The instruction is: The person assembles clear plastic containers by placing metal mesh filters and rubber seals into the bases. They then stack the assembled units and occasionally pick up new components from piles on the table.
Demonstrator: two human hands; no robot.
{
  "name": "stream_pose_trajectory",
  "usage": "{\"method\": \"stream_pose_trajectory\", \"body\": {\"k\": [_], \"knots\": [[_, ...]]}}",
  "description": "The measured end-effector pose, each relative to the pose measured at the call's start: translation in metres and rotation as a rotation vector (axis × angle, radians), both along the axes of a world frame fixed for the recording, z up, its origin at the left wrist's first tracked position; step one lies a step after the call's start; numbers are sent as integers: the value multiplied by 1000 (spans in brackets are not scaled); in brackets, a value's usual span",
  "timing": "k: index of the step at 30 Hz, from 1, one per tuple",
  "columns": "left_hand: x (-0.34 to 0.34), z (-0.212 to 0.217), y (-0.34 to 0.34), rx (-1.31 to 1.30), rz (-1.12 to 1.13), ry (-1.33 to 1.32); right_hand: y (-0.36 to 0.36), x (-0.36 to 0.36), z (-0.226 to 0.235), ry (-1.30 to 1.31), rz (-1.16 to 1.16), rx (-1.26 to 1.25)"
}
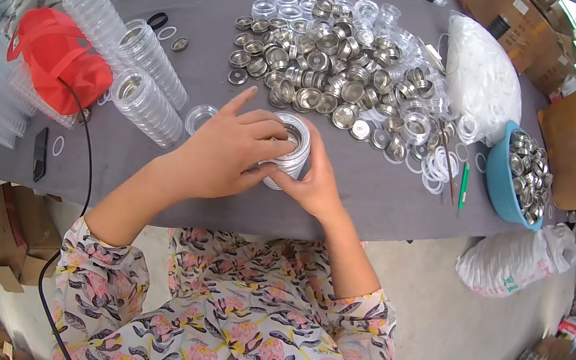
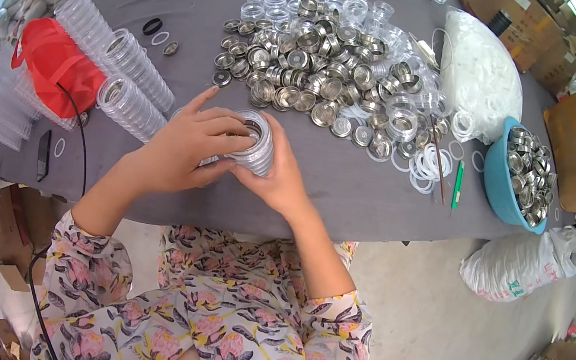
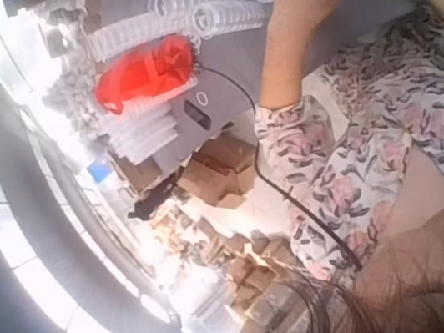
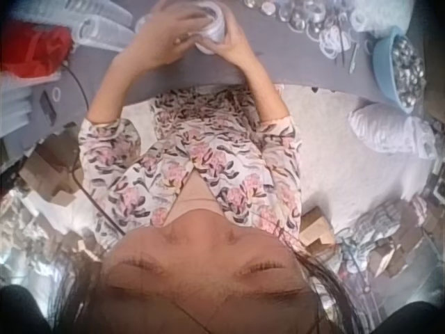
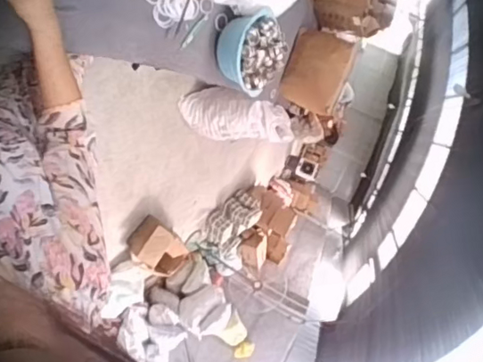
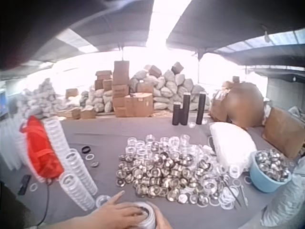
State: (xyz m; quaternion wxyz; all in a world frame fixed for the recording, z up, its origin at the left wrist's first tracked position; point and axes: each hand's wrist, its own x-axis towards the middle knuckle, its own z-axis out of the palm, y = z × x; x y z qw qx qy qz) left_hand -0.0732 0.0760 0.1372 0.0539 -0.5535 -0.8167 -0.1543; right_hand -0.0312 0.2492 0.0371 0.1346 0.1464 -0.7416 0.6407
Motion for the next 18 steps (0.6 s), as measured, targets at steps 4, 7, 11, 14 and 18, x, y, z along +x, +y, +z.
{"method": "stream_pose_trajectory", "body": {"k": [4,7,11,14,18], "knots": [[-2,2,4,-72,-1,20,1,-1,-1,8,1,29],[-5,10,12,-134,-6,-20,-1,-3,-5,-14,-4,-30],[-13,-2,11,-5,-38,-100,-5,-6,-8,-26,-34,-77],[-20,-40,-2,500,-15,-411,-10,-8,-12,10,-73,-33],[-7,-14,-25,823,389,-928,-9,-7,-17,11,-122,39]]}}
